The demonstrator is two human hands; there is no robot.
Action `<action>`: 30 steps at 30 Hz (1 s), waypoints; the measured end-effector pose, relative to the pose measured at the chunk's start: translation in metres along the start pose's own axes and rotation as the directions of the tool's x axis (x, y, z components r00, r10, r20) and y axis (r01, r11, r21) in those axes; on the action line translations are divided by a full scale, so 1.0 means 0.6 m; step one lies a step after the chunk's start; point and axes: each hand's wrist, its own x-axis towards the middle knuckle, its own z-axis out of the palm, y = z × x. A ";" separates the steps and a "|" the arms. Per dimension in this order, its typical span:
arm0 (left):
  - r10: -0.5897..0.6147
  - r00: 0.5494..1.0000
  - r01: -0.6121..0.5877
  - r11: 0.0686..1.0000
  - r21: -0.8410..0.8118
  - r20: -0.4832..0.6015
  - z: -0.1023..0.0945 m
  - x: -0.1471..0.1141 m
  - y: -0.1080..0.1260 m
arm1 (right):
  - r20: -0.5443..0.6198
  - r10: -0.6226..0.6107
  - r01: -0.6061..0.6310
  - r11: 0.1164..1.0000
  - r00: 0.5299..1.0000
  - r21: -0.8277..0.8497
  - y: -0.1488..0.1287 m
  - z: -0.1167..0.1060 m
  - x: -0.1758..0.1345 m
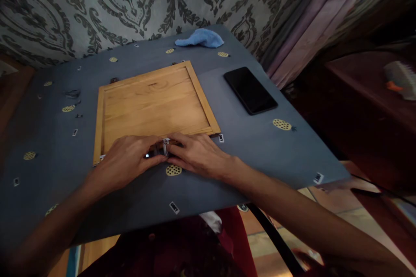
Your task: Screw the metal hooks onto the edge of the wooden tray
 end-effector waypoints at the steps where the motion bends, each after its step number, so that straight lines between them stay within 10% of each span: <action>1: 0.006 1.000 -0.006 1.000 -0.003 -0.012 0.001 0.000 -0.001 | -0.009 -0.004 0.004 1.000 1.000 -0.001 0.000 0.001 0.000; 30: -0.015 0.984 0.002 0.997 -0.075 -0.175 -0.022 -0.015 -0.026 | 0.016 -0.036 0.036 0.999 0.999 0.003 -0.004 0.001 0.003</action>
